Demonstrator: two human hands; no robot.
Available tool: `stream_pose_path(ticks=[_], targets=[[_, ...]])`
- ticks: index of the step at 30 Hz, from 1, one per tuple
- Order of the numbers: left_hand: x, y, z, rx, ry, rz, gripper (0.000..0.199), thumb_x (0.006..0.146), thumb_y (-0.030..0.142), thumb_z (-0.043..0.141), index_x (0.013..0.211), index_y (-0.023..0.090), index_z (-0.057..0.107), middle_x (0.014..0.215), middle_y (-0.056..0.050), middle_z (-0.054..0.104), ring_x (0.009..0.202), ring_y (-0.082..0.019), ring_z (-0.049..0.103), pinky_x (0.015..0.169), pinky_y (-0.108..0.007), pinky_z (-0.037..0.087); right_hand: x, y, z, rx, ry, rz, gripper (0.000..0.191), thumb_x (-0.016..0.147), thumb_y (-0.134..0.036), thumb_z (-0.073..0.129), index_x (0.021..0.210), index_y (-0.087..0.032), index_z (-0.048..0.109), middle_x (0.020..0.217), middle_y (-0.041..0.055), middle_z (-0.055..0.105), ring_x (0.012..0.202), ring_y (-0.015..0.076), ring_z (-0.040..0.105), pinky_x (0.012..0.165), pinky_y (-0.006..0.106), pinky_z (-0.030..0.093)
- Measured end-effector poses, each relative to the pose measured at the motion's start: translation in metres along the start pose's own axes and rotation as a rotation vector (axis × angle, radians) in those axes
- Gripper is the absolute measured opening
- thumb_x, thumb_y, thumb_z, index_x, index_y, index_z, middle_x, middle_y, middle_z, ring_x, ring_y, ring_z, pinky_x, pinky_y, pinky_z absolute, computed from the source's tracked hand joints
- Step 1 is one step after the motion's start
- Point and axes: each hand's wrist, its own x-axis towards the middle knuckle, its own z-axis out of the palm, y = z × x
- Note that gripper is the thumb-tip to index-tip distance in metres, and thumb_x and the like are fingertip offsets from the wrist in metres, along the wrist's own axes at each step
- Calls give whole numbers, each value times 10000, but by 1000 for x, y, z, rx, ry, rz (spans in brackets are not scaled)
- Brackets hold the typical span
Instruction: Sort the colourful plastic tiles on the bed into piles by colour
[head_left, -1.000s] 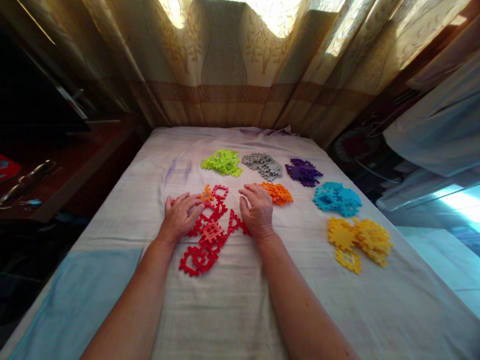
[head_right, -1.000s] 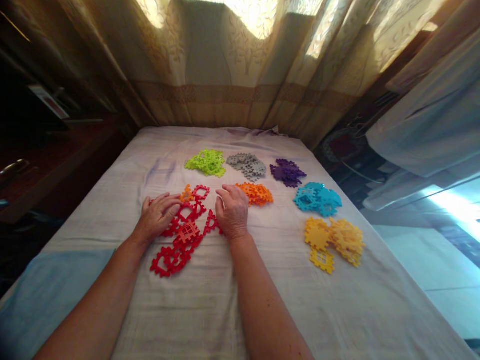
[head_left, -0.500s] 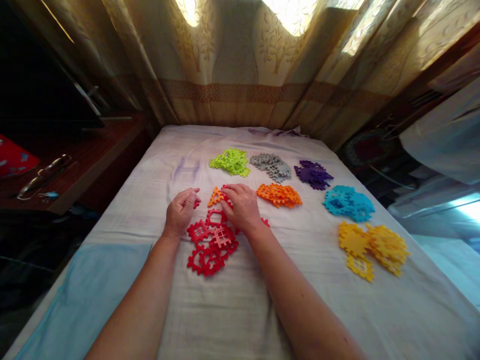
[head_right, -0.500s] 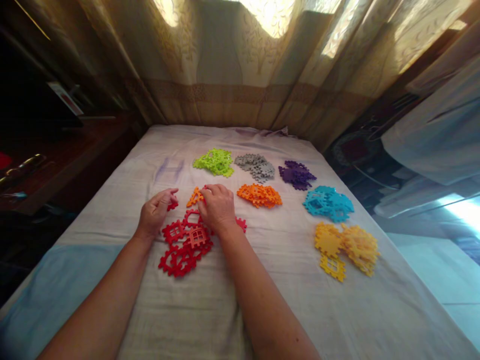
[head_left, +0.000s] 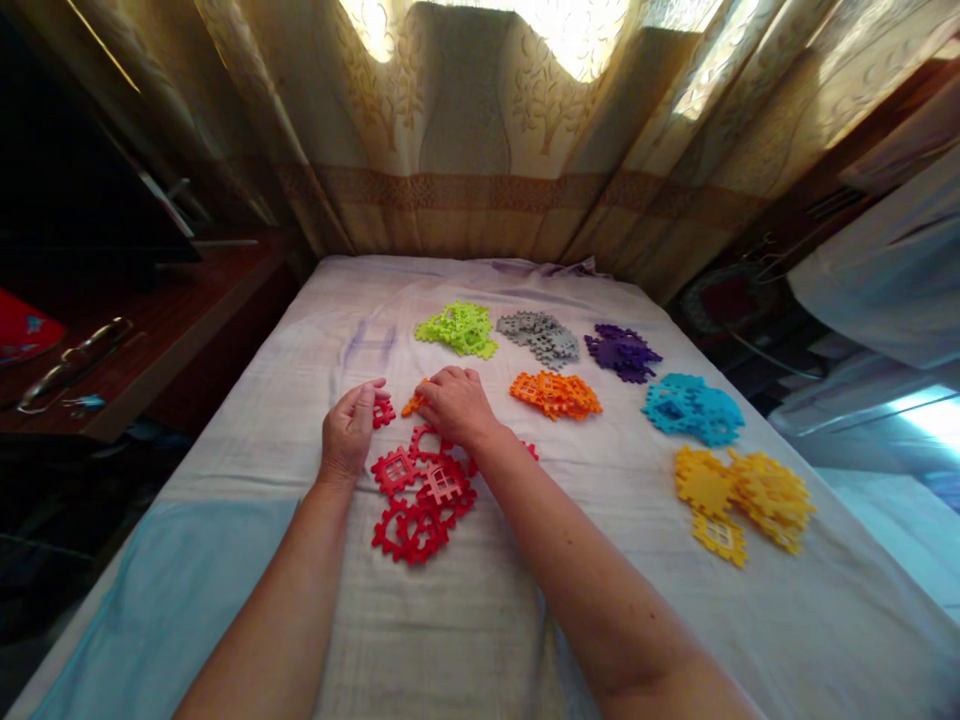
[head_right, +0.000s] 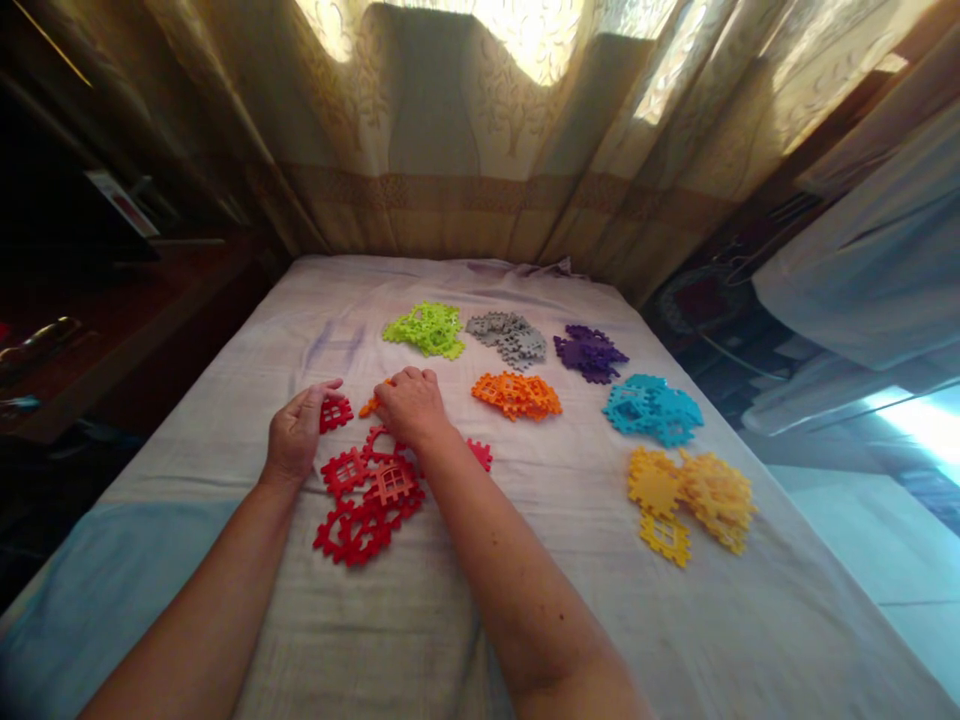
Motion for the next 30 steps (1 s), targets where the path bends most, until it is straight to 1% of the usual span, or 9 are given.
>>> stream_pose_path(ticks=[5, 10, 12, 16, 21, 23, 25, 28, 30], targets=[[1, -1, -1, 16, 9, 19, 594, 849, 701, 472, 858, 163, 722, 1128, -109, 726, 730, -151, 684, 680, -284, 581, -9, 5, 11, 43, 92, 47, 254, 962, -385, 544, 1123, -247, 684, 1153, 82, 684, 1136, 241, 520, 962, 400, 340], [2, -2, -1, 22, 10, 14, 581, 856, 692, 465, 849, 168, 716, 1146, -109, 724, 729, -153, 683, 687, -294, 576, -18, 18, 6, 120, 236, 74, 202, 948, -355, 572, 1067, -259, 704, 1121, 64, 698, 1125, 228, 533, 989, 393, 337], [2, -3, -1, 36, 18, 18, 569, 859, 682, 468, 838, 171, 717, 1143, -108, 727, 758, -161, 687, 710, -298, 575, -27, 32, 1, 143, 336, 149, 176, 931, -337, 594, 1036, -263, 714, 1099, 60, 701, 1105, 229, 542, 989, 397, 344], [3, -5, -1, 47, 26, 35, 559, 863, 672, 471, 832, 172, 720, 1137, -107, 730, 845, -180, 695, 748, -298, 576, -60, 73, -6, 100, 526, 406, 169, 898, -308, 598, 981, -243, 730, 1035, 79, 697, 1052, 264, 557, 955, 446, 376], [1, 0, -1, 23, -15, -5, 569, 839, 685, 491, 886, 166, 719, 1106, -105, 732, 735, -162, 690, 664, -288, 579, -99, 111, -5, 24, 564, 573, 218, 851, -312, 583, 977, -232, 742, 993, 124, 678, 1039, 321, 556, 907, 512, 397], [1, 1, -1, 36, -25, -2, 560, 839, 678, 495, 899, 170, 721, 1082, -103, 736, 738, -170, 692, 674, -301, 584, -105, 114, -3, 1, 559, 590, 237, 835, -310, 580, 984, -221, 741, 1029, 143, 670, 1062, 339, 545, 903, 527, 396], [2, 0, -2, 65, -21, 30, 541, 848, 666, 491, 878, 179, 726, 1099, -103, 732, 820, -191, 700, 744, -321, 588, -105, 110, -3, -4, 592, 573, 258, 829, -287, 566, 1007, -210, 736, 1093, 150, 661, 1100, 340, 533, 919, 525, 394], [3, -6, -2, 71, -16, 71, 532, 859, 661, 483, 869, 189, 728, 1119, -104, 726, 925, -212, 694, 829, -339, 579, -97, 94, -5, 33, 661, 485, 254, 842, -250, 546, 1010, -207, 731, 1146, 128, 659, 1140, 306, 525, 968, 489, 392], [3, -10, -1, 35, -25, 58, 543, 860, 666, 484, 912, 182, 725, 1111, -108, 726, 906, -207, 695, 814, -334, 581, -90, 83, -6, 63, 660, 452, 226, 859, -252, 543, 969, -206, 735, 1129, 114, 670, 1140, 292, 528, 995, 475, 390]])
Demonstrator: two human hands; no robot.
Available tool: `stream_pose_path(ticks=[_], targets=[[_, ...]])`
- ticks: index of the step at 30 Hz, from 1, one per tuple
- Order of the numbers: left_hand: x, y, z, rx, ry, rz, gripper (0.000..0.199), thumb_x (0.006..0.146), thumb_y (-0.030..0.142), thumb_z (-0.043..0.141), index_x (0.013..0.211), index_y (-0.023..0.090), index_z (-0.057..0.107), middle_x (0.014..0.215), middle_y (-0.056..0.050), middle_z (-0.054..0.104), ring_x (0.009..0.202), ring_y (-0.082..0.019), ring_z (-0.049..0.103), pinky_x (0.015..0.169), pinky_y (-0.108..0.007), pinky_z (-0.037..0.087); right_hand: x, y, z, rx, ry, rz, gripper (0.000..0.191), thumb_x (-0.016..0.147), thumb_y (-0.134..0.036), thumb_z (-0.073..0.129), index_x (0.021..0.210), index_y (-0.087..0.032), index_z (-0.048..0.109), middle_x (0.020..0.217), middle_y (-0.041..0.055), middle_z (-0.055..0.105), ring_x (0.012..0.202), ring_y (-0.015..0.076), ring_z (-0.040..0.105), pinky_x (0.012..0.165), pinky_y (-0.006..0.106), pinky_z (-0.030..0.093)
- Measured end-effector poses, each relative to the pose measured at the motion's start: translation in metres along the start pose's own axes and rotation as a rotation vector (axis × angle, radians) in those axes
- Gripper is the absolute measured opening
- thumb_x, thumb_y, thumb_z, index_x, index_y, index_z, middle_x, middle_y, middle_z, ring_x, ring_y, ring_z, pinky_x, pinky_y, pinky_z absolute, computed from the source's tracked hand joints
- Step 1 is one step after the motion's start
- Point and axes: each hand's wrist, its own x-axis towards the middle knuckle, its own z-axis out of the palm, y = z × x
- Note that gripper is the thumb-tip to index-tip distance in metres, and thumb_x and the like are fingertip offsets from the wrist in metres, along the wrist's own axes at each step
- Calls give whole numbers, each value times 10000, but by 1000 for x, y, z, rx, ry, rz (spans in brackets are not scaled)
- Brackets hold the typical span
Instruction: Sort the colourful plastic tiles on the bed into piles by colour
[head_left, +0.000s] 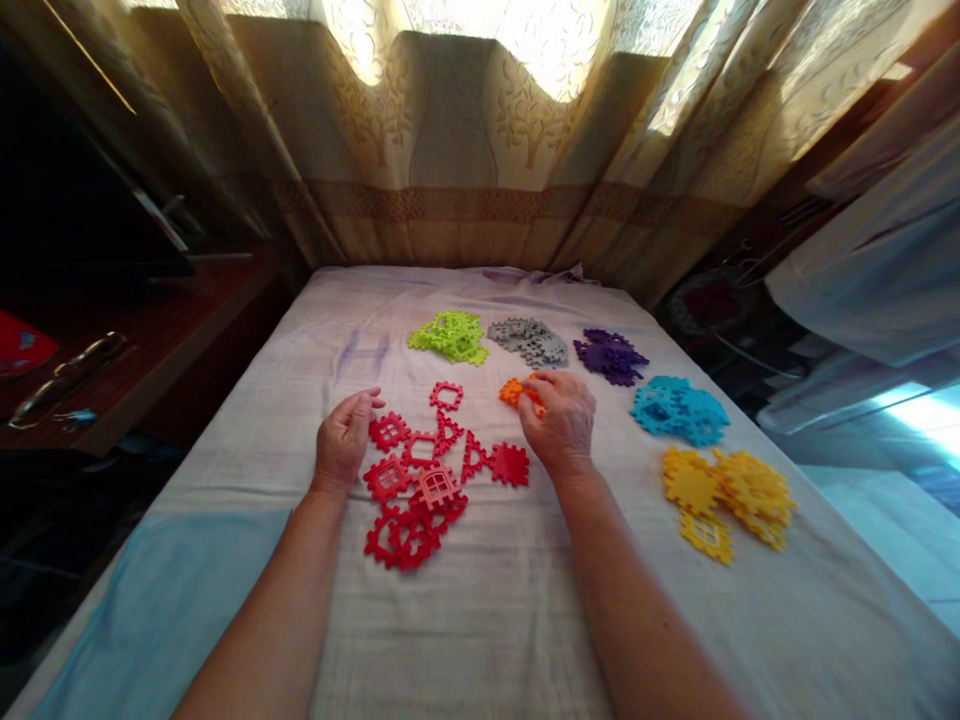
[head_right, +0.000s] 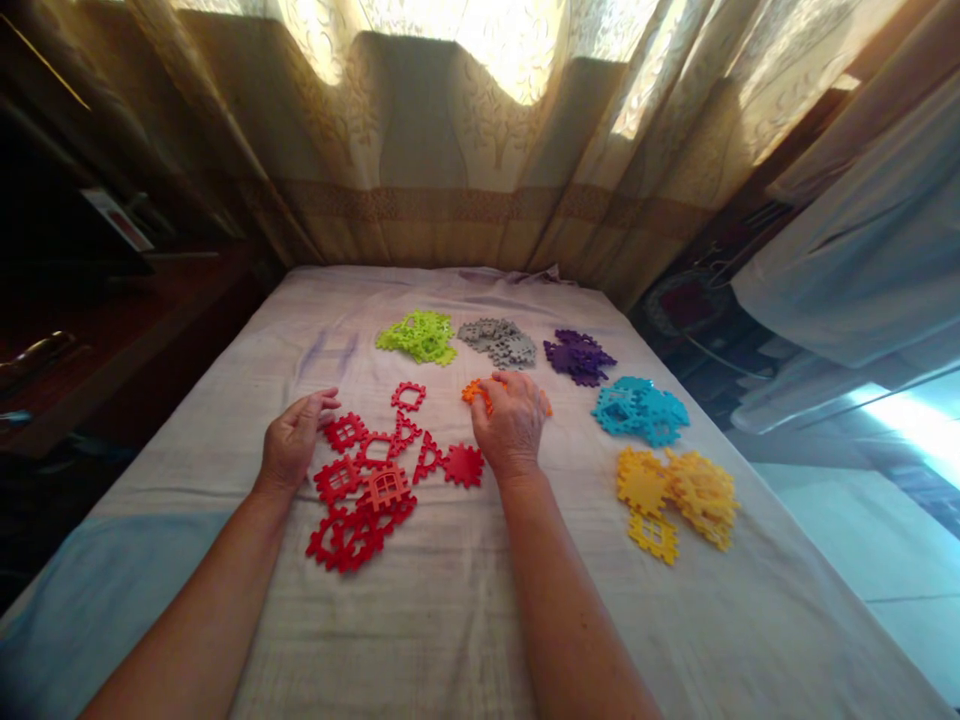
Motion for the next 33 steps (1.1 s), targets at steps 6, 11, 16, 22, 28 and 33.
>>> stream_pose_path(ticks=[6, 11, 16, 22, 28, 33], targets=[[-1, -1, 2, -48, 1, -57, 603, 842, 691, 489, 980, 150, 716, 1077, -121, 727, 857, -202, 698, 713, -300, 581, 0, -29, 18, 104, -188, -78, 255, 883, -201, 510, 984, -194, 743, 1158, 116, 684, 1098, 252, 582, 1018, 422, 427], [-1, 2, 2, -63, -7, -60, 625, 830, 700, 497, 1015, 142, 711, 1007, -112, 731, 844, -201, 694, 719, -308, 580, 14, -56, 47, 125, -421, -139, 369, 919, -270, 542, 1256, -177, 659, 1369, 138, 595, 1241, 245, 542, 1075, 392, 403], [-1, 3, 2, -89, -3, -62, 628, 817, 711, 507, 988, 142, 711, 1005, -109, 730, 860, -205, 695, 785, -341, 583, 19, -75, 56, 122, -611, -199, 311, 966, -325, 503, 1189, -219, 692, 1236, 88, 687, 1177, 221, 585, 1032, 362, 421], [-1, 4, 2, -70, -7, -54, 638, 808, 724, 505, 969, 142, 712, 1042, -115, 729, 866, -205, 692, 791, -343, 584, -10, -70, 30, 262, -548, -266, 289, 947, -314, 532, 1164, -231, 704, 1179, 73, 715, 1107, 208, 625, 990, 339, 452], [0, 4, 2, -68, -15, -43, 622, 812, 710, 509, 970, 145, 717, 988, -105, 736, 873, -210, 693, 782, -339, 584, -48, -32, 17, 210, -271, -10, 362, 905, -293, 522, 1187, -150, 699, 1248, 158, 668, 1181, 280, 584, 1057, 467, 437], [1, 1, 2, -64, -18, -35, 611, 822, 690, 506, 995, 143, 718, 947, -96, 735, 862, -206, 692, 777, -334, 582, -74, -36, 14, 390, -287, -48, 382, 916, -250, 451, 1219, -179, 672, 1229, 115, 687, 1169, 223, 607, 1050, 401, 470]])
